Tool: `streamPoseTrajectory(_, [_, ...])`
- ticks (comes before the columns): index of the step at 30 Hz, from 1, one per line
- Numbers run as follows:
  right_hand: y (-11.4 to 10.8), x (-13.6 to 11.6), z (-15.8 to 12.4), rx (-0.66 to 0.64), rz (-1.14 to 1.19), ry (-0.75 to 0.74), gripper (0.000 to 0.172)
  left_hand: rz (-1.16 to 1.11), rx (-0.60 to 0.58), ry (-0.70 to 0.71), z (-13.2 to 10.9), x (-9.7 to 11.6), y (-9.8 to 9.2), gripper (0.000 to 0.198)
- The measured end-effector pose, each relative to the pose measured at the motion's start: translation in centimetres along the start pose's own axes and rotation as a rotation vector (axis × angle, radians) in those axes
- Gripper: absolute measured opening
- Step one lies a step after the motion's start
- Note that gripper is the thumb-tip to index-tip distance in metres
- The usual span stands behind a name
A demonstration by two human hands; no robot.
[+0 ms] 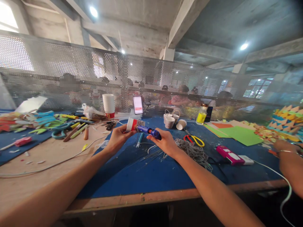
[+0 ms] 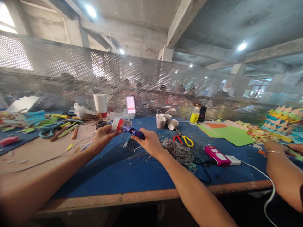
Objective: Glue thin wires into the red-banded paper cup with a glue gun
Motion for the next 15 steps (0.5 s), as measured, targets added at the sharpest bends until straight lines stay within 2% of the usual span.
streamPoseTrajectory(15, [-0.17, 0.17, 0.04, 0.009, -0.040, 0.015, 0.038, 0.045, 0.006, 0.014, -0.24, 0.53, -0.02, 0.032])
Point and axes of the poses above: each hand's wrist, its own z-axis towards the middle knuckle, its own y-axis out of the palm, x = y × z, the point moved 6 cm from there along z, towards the middle knuckle, and after that the axes turned 7 degrees about x, right-handed, at the moved point
